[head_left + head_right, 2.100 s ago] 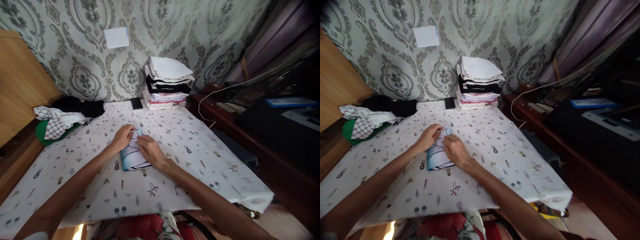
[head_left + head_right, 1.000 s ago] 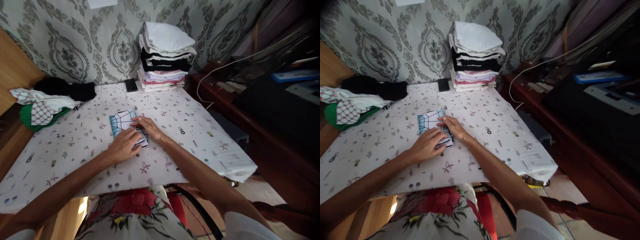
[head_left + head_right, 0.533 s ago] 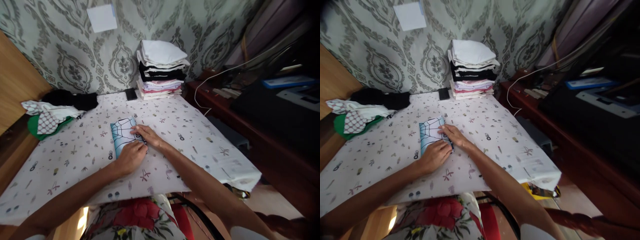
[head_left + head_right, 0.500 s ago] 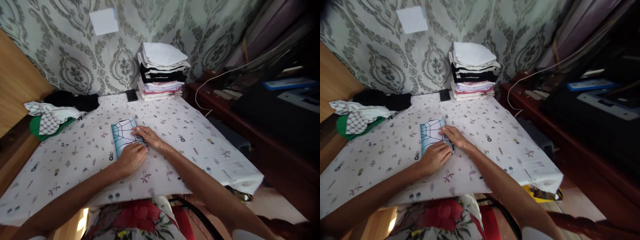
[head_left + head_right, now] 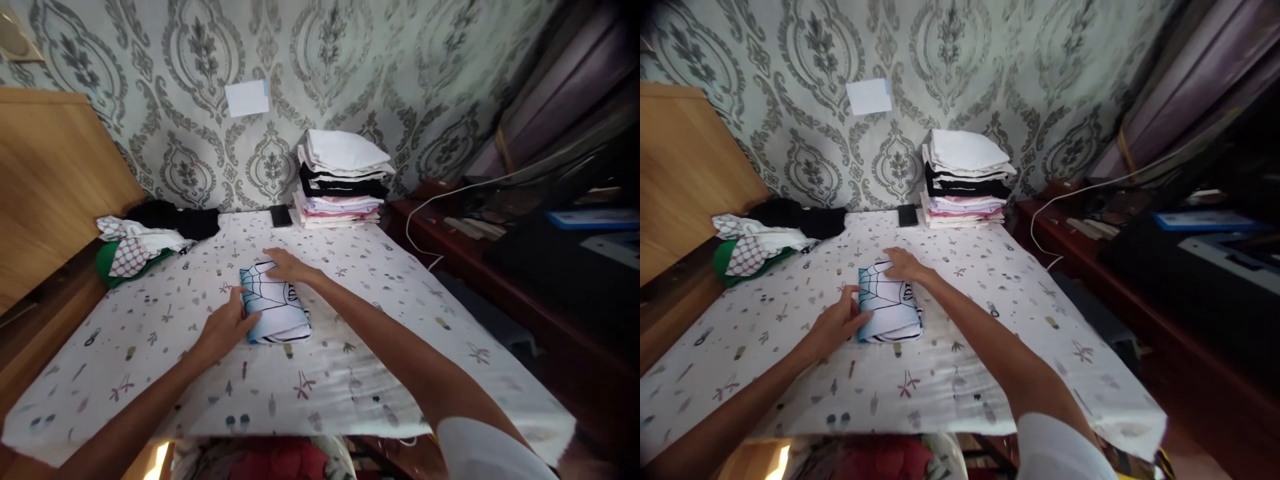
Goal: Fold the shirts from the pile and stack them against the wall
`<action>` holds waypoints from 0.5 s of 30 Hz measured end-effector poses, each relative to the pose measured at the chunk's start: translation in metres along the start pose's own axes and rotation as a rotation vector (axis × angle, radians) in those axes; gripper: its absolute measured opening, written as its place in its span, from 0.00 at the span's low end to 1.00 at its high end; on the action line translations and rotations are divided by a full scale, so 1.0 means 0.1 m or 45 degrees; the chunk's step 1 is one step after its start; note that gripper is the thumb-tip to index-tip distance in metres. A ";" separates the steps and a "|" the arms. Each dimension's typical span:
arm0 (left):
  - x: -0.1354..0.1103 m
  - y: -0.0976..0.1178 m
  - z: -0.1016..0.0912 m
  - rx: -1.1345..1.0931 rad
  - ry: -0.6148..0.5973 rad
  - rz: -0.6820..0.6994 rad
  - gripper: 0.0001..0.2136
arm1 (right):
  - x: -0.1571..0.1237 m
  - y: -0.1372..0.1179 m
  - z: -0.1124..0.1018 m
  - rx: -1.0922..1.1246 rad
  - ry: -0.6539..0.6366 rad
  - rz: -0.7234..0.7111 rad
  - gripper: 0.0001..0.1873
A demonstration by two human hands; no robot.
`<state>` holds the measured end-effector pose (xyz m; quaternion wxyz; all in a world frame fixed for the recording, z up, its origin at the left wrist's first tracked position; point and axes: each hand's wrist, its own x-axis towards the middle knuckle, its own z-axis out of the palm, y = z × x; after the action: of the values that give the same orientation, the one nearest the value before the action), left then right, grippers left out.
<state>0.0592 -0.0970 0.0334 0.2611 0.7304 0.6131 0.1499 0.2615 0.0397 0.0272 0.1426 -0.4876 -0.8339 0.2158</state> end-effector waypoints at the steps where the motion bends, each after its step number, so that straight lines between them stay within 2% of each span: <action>1: -0.01 0.02 0.03 -0.020 -0.005 -0.011 0.25 | 0.10 -0.01 -0.02 -0.016 -0.055 0.029 0.35; 4: 0.02 0.01 0.04 -0.205 0.017 -0.027 0.27 | 0.27 0.00 -0.05 0.000 -0.144 0.080 0.27; 7: 0.14 -0.15 -0.09 -0.540 0.034 -0.039 0.26 | 0.25 0.06 -0.08 0.071 -0.156 0.152 0.18; 12: 0.28 -0.47 -0.36 -0.934 0.221 -0.247 0.25 | -0.05 0.07 -0.06 0.308 -0.037 0.313 0.09; 14: 0.25 -0.52 -0.38 -1.029 0.229 -0.364 0.27 | -0.23 0.03 -0.02 0.439 0.053 0.382 0.08; 15: 0.23 -0.53 -0.37 -1.059 0.186 -0.410 0.28 | -0.33 0.01 0.00 0.515 0.109 0.404 0.08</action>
<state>0.0006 -0.0612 0.0318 0.5085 0.4463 0.6233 0.3921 0.2782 0.0117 0.0262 0.2365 -0.5825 -0.6802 0.3770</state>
